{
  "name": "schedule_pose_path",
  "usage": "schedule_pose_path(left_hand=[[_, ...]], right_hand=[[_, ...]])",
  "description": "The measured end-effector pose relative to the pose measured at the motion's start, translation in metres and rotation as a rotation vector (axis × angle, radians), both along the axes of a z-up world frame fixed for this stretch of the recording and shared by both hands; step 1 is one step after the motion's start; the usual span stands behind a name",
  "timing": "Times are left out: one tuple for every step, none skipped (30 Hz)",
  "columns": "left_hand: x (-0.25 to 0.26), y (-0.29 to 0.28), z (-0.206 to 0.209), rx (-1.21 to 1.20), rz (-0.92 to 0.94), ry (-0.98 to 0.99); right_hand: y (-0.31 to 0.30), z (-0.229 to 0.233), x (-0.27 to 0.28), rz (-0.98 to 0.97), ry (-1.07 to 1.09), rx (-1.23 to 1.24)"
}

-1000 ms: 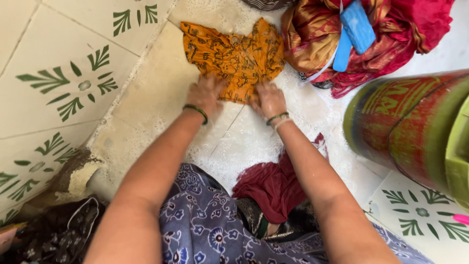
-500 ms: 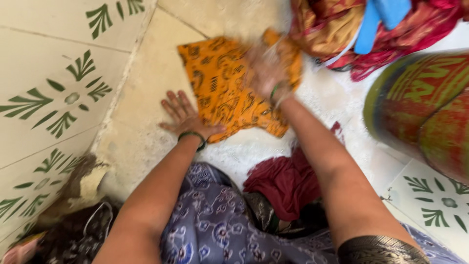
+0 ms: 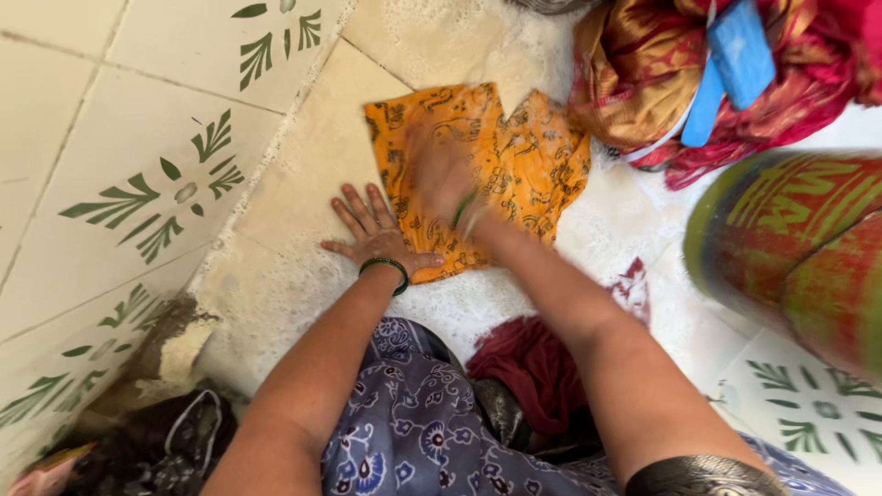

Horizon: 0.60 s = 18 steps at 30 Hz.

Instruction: The person washes clothes by hand on a tiled floor by scrubbing them with a soap bar, rinsing them in a green bucket of water, and wringing them out.

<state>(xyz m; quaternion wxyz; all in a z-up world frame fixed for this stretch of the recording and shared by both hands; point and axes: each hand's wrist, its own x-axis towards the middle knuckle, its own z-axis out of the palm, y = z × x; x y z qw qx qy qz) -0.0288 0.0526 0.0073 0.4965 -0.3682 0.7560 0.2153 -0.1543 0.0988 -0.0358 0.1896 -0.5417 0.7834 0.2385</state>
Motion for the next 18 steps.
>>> schedule_pose_path(left_hand=[[0.001,-0.001,-0.001,-0.013,0.014,0.037],[0.001,-0.001,-0.003,-0.025,0.029,0.074],[0.002,-0.001,-0.005,-0.017,0.032,0.060],[0.001,-0.001,-0.007,-0.009,0.035,0.046],[0.005,0.001,-0.007,0.003,0.034,0.020],[0.009,0.002,-0.006,0.016,0.031,0.006],[0.005,0.000,-0.006,0.023,0.036,0.010],[0.002,-0.002,-0.004,0.030,0.041,0.014],[-0.001,-0.003,-0.002,0.031,0.031,0.009],[-0.003,-0.004,0.000,0.032,0.021,0.003],[-0.006,-0.006,0.000,0.029,0.010,-0.003],[-0.008,-0.006,0.000,0.034,0.011,0.006],[-0.006,-0.005,0.000,0.040,0.006,0.005],[-0.005,-0.004,-0.002,0.047,0.001,0.004],[-0.003,-0.001,-0.004,0.054,0.008,0.003],[-0.002,0.000,-0.006,0.061,0.015,0.002],[-0.005,-0.002,-0.007,0.058,0.025,0.016],[-0.006,-0.004,-0.007,0.056,0.011,0.008]], right_hand=[[-0.003,0.003,-0.004,-0.034,-0.078,-0.005],[-0.005,0.006,-0.012,-0.069,-0.157,-0.010],[-0.005,0.009,-0.019,-0.111,-0.246,-0.014],[-0.005,0.012,-0.028,-0.154,-0.335,-0.017],[-0.001,0.015,-0.031,-0.203,-0.435,-0.017],[0.003,0.019,-0.057,-0.354,-0.359,-0.219],[0.000,0.027,-0.084,-0.496,-0.262,-0.425],[0.000,0.033,-0.069,-0.316,-0.175,-0.195],[0.007,0.042,-0.042,-0.139,-0.076,0.034],[0.014,0.052,-0.023,0.037,0.023,0.264],[0.020,0.062,-0.019,-0.037,-0.046,0.233],[0.030,0.070,-0.019,-0.111,-0.115,0.201],[0.043,0.076,-0.017,-0.190,-0.195,0.171],[0.057,0.079,-0.019,-0.268,-0.274,0.139],[0.074,0.079,-0.020,-0.351,-0.360,0.115],[0.085,0.075,-0.028,-0.443,-0.340,0.059],[0.084,0.068,-0.048,-0.527,-0.248,-0.035],[0.080,0.061,-0.059,-0.590,-0.175,-0.120]])
